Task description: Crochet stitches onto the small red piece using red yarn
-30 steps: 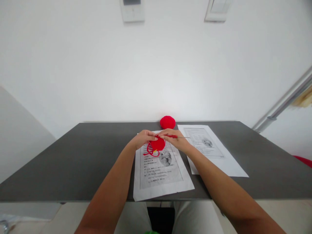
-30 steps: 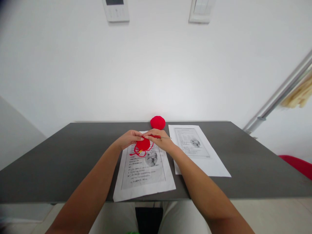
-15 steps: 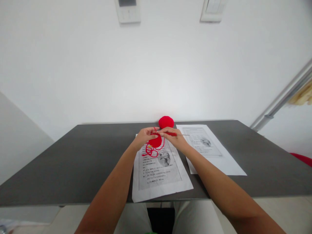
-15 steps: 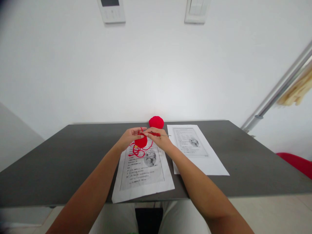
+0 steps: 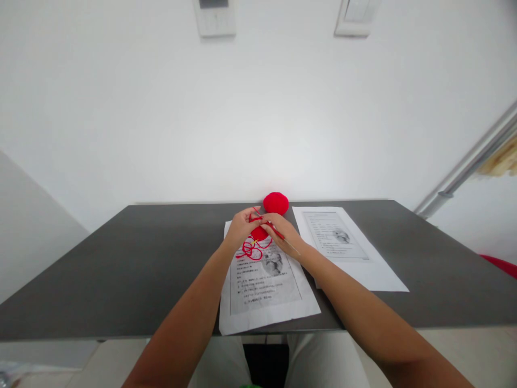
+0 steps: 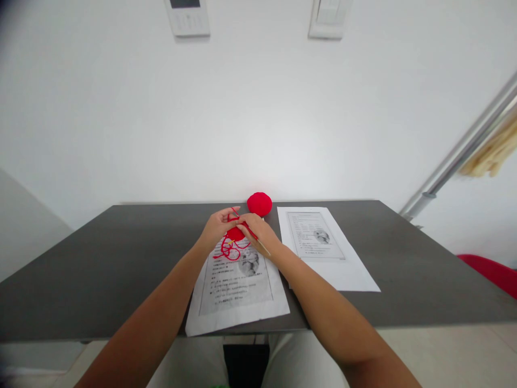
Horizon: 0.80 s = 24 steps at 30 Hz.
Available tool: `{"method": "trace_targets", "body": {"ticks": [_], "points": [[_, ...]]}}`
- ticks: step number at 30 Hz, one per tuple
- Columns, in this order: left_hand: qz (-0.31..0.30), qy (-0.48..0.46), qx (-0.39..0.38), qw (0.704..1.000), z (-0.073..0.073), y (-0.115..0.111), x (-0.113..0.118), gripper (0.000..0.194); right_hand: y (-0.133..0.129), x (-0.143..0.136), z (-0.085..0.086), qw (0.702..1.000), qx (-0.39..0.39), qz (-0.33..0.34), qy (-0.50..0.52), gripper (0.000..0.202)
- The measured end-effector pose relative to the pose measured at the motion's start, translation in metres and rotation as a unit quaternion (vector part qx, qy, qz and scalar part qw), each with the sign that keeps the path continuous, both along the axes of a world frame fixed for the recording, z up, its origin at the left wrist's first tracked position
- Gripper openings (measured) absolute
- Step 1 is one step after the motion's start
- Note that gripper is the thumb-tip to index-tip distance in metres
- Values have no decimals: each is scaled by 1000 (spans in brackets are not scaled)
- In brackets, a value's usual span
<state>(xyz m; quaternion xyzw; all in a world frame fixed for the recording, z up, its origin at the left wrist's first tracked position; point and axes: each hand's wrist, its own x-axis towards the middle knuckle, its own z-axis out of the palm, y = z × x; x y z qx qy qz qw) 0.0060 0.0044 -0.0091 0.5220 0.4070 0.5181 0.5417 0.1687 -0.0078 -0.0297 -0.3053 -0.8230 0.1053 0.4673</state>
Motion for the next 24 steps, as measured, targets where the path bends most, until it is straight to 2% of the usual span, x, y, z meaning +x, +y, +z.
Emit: {"method": "trace_targets", "body": {"ticks": [2,4,8,10,13,18,24], "points": [[14,-11,-5,1000,-3,1,3,54,0,-2,-3,999,41,-2,-24,14],[1,-44,-20,999,-5,1,5,54,-2,-4,-4,997,68,-6,-46,14],[-81,-132,-73,985,-2,-3,4,54,-5,-6,-1,994,95,-8,-52,14],[-129,-146,-84,977,1,-5,1,49,-6,-6,0,994,96,-2,-48,14],[-191,-132,-92,968,5,-6,-6,45,-7,-6,2,997,76,8,-26,12],[-233,-92,-115,961,6,-4,-17,42,-13,0,13,1000,-6,-10,0,10],[-268,-81,-119,953,9,-3,-27,45,-11,4,19,995,-36,50,83,8]]}}
